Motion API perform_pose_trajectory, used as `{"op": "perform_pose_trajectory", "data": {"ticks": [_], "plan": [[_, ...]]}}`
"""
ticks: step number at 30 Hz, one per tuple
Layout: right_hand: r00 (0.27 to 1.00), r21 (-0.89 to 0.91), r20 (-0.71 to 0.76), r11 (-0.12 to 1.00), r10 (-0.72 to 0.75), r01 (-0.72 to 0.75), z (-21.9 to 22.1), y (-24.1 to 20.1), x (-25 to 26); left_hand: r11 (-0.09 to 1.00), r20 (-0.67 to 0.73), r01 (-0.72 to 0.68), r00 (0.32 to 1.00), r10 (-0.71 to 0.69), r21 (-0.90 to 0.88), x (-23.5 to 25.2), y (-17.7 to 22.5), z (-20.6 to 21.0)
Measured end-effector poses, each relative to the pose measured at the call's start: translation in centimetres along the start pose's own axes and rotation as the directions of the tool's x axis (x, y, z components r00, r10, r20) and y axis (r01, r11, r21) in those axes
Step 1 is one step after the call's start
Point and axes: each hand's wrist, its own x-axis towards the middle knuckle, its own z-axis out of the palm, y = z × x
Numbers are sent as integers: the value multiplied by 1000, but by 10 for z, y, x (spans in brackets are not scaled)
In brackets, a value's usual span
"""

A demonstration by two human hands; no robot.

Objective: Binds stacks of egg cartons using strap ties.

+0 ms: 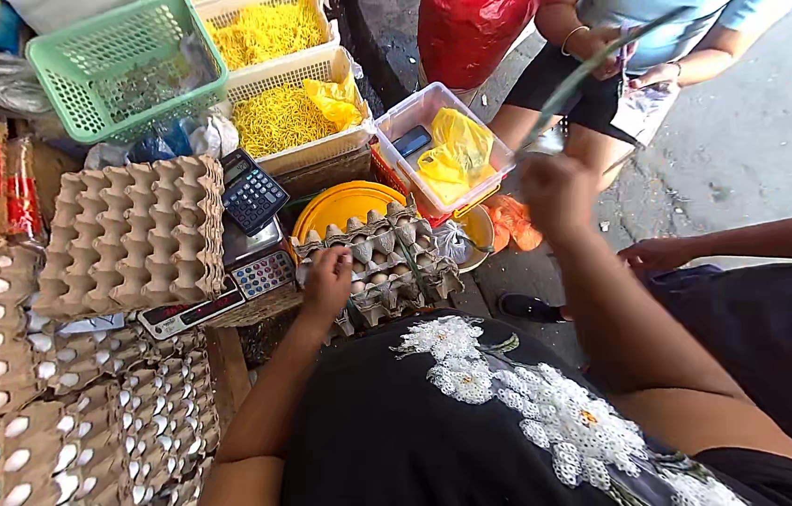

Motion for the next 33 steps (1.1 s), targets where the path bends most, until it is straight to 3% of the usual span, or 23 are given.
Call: {"op": "perform_pose_trajectory", "data": {"ticks": [2,4,7,9,10,12,13,15,16,17,18,19,20,22,23,25,27,29,31,33], "plan": [[941,-133,336,991,33,13,65,-27,-17,988,233,-43,972,8,147,17,26,15],[808,-210,584,976,73,64,111,-44,-25,967,346,-81,938,-8,240,31,40,29],[655,-90,755,995,34,53,135,-55,-28,954,417,-74,907,-56,290,38,39,42],[593,92,805,980,31,-176,133,-53,-18,959,421,-87,907,-36,269,42,40,49],[562,211,826,896,51,-391,130,-49,-16,961,422,-92,906,-28,260,43,42,52],[450,368,893,520,35,-771,128,-43,-19,969,394,-63,918,-38,239,44,43,55],[394,367,919,381,-9,-849,128,-42,-22,974,361,-53,932,-31,220,45,43,55],[369,374,926,315,-78,-872,131,-38,-26,971,304,-103,952,33,216,43,41,54],[407,402,910,394,-75,-826,133,-35,-28,955,310,-157,948,75,251,40,41,51],[476,430,876,562,-71,-707,133,-33,-28,931,328,-223,937,122,291,35,40,45],[522,387,848,784,-95,-486,126,-32,-26,895,343,-310,919,196,321,28,38,37],[533,276,839,931,-113,-237,115,-35,-24,852,355,-403,891,282,335,20,34,27],[534,164,838,985,-114,-46,104,-38,-25,821,381,-462,864,330,337,12,29,14],[572,0,813,983,-106,182,86,-34,-31,812,439,-479,841,315,333,-6,17,-13],[575,-60,813,969,-92,240,77,-31,-33,853,512,-402,837,194,333,-15,17,-28],[533,-116,843,943,-72,312,64,-27,-36,919,633,-196,771,-71,342,-28,21,-55],[527,-119,846,933,-84,340,54,-33,-38,944,632,-120,768,-107,307,-40,25,-73],[633,-43,751,943,-187,329,51,-49,-44,946,582,-137,810,-64,295,-44,33,-86],[676,155,619,906,-400,395,58,-74,-45,950,480,-235,870,111,207,-41,43,-92],[548,364,557,777,-624,514,75,-97,-44,908,288,-384,900,328,166,-33,56,-88]]}}
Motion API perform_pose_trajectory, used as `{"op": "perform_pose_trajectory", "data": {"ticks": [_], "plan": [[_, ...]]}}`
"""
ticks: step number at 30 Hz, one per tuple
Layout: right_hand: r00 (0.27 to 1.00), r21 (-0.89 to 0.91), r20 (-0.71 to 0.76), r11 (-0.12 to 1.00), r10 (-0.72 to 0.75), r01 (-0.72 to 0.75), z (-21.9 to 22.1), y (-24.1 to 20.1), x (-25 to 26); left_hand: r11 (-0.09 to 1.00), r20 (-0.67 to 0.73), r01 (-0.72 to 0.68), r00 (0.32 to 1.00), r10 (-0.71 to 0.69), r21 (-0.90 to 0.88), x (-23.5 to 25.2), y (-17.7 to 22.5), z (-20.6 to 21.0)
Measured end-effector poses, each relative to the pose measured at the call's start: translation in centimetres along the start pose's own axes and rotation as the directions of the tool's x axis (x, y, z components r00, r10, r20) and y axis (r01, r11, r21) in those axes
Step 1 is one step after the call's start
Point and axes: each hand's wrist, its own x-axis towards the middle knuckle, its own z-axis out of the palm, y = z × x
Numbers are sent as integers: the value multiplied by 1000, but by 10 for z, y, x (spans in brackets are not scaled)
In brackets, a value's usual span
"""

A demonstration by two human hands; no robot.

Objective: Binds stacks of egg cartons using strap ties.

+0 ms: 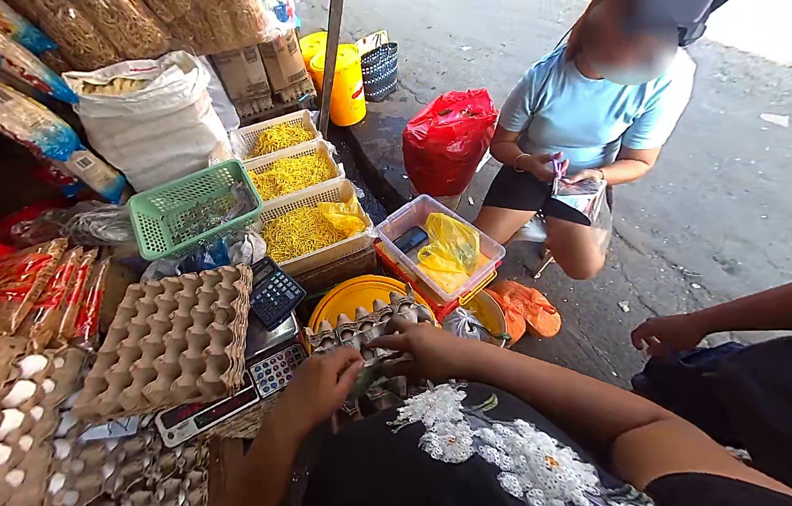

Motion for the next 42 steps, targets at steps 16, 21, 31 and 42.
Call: {"op": "perform_pose_trajectory", "data": {"ticks": [16,21,31,42], "plan": [[900,-52,57,902,431,-429,46,15,57,726,175,661,750,-637,-190,29,-64,84],[878,-123,321,935,355,-332,68,-3,67,352,136,454,747,-650,-819,16,-67,95],[762,526,559,571,327,-631,70,17,73,784,249,592,801,-545,-188,8,-70,77],[909,146,361,950,209,-277,41,28,33,800,244,438,793,-559,410,1,-42,60]]}}
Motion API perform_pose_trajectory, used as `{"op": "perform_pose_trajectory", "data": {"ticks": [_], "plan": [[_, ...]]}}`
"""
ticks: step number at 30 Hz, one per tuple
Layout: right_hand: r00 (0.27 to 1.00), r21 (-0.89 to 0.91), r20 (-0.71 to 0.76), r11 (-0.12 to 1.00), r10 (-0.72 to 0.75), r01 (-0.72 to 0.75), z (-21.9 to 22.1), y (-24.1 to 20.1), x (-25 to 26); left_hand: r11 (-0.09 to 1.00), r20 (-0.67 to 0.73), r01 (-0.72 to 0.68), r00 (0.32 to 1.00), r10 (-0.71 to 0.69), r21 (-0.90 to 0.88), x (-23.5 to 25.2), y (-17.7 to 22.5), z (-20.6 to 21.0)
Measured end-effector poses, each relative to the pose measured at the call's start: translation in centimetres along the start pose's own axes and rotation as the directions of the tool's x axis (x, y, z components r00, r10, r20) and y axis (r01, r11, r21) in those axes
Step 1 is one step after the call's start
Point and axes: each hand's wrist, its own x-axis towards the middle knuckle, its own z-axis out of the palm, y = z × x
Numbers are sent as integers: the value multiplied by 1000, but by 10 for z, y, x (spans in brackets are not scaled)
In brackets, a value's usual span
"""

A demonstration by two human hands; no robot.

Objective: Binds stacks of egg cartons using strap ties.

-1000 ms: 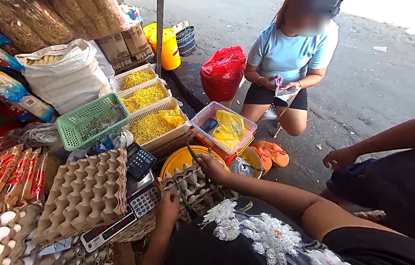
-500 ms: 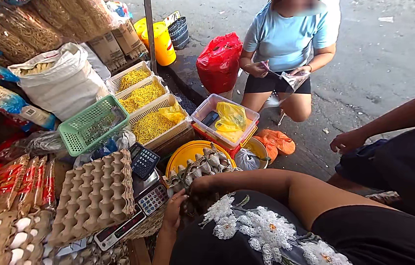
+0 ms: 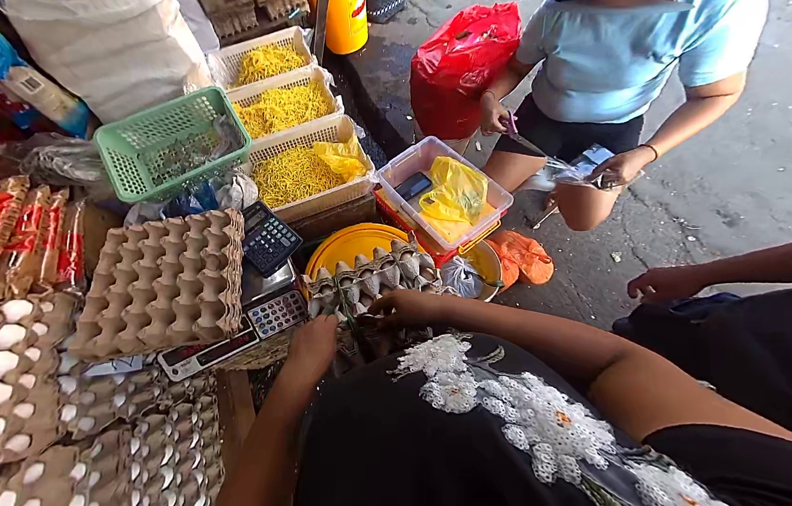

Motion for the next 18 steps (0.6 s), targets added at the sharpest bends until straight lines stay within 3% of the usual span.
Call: {"op": "perform_pose_trajectory", "data": {"ticks": [3,6,8,10,11,13,14,15,16,17,18], "plan": [[969,-87,-219,987,110,-132,-19,8,-40,983,69,181,981,-181,-3,-33,-26,-7],[948,-131,-239,961,210,-246,-38,38,-82,950,33,311,950,-310,-35,-61,-55,-7],[951,-118,-175,954,253,-276,-40,59,-98,915,-119,384,910,-398,-125,-77,-78,-11],[945,-85,-127,946,302,-313,-36,65,-106,898,-337,358,838,-430,-255,-91,-95,-16],[939,-80,-122,940,322,-333,-34,65,-108,906,-456,267,795,-400,-329,-94,-99,-16],[927,-86,-150,929,345,-360,-39,61,-115,872,-685,-128,675,-272,-472,-85,-98,-13],[923,-98,-158,924,352,-369,-47,56,-123,749,-748,-384,626,-219,-540,-76,-91,-12],[923,-119,-157,921,352,-372,-58,50,-136,545,-771,-588,608,-191,-598,-67,-81,-12],[928,-147,-162,921,337,-360,-70,42,-151,340,-771,-697,609,-185,-632,-58,-71,-16],[934,-176,-182,925,307,-338,-80,34,-166,210,-766,-737,614,-192,-643,-52,-60,-22],[940,-203,-224,931,256,-302,-87,27,-180,161,-764,-748,615,-197,-644,-49,-48,-30]]}}
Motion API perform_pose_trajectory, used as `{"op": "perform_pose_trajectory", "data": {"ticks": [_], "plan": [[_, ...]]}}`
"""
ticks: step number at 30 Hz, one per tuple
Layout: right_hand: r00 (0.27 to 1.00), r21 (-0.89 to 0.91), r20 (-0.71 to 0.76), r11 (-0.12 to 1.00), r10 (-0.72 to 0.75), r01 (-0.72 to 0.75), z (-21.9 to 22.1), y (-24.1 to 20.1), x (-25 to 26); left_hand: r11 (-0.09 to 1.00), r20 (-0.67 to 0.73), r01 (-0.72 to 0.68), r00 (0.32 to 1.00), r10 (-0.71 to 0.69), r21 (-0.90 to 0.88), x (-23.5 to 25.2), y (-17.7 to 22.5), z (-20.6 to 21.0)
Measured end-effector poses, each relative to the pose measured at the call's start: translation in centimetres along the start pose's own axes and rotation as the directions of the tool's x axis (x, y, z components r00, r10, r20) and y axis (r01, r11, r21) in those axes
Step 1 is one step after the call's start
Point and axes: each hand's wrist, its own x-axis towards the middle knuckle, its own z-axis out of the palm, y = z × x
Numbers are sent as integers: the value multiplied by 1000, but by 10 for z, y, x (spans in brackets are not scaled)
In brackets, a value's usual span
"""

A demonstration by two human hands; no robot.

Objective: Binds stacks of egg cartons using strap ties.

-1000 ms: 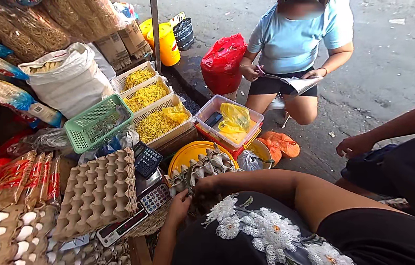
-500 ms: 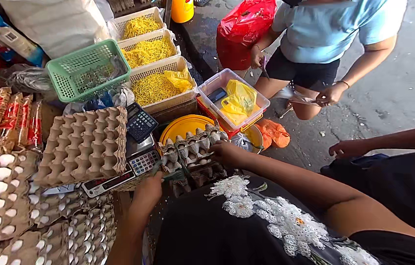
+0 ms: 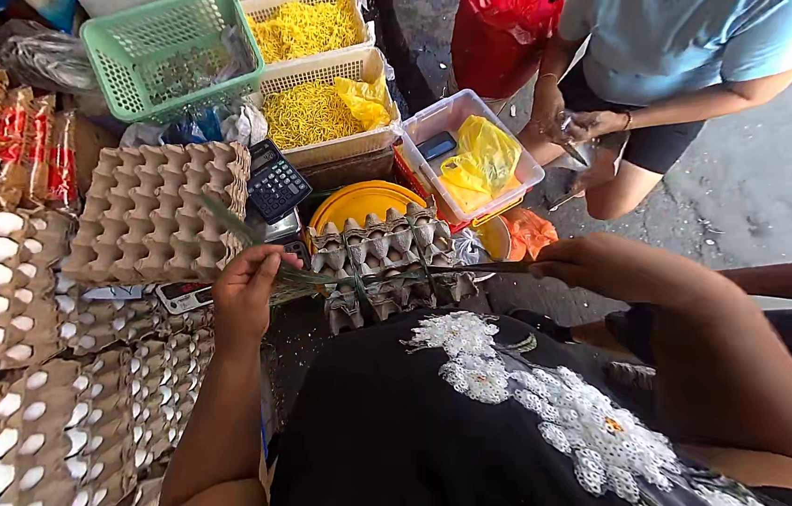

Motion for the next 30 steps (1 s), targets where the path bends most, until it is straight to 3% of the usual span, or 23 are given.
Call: {"op": "perform_pose_trajectory", "data": {"ticks": [4,5,7,8,10,12,13,15,17,19,21,23,25,27,28,30], "plan": [[951,-22,-295,996,-90,88,-18,-12,-13,995,148,-98,984,99,-9,13,18,41],[929,25,-361,995,-81,96,-17,-10,-1,994,167,-106,980,111,-39,17,21,46],[918,300,-387,953,83,40,-5,-1,32,985,147,-96,982,117,-143,25,32,47],[922,479,-346,878,172,15,5,6,50,974,125,-113,982,139,-195,29,40,43],[928,782,-262,621,266,43,19,6,77,960,122,-206,965,231,-190,34,54,38],[899,896,-334,390,284,210,19,-6,83,966,185,-246,948,258,-82,37,53,43],[866,888,-418,326,275,326,11,-15,78,975,207,-218,953,220,-35,37,44,49],[795,802,-571,348,205,486,-11,-29,57,998,206,-67,977,62,17,36,20,60],[788,670,-616,540,20,510,-28,-37,32,993,158,114,982,-107,-33,37,7,66],[786,422,-590,758,-186,497,-32,-53,13,986,139,163,978,-155,-42,41,16,70],[740,118,-585,868,-331,482,-30,-84,7,988,197,129,970,-144,91,46,29,79],[669,-133,-601,880,-437,456,-29,-117,14,941,333,69,924,-185,330,51,42,98],[618,-286,-596,855,-512,433,-27,-147,28,858,532,-10,789,-309,513,52,56,118],[564,-366,-602,823,-566,434,-22,-170,39,839,688,-187,674,-269,511,49,56,133],[526,-393,-604,797,-599,457,-20,-175,43,859,723,-215,653,-227,465,48,56,136],[446,-398,-602,732,-663,552,-17,-173,48,897,714,-217,686,-140,384,48,57,132]]}}
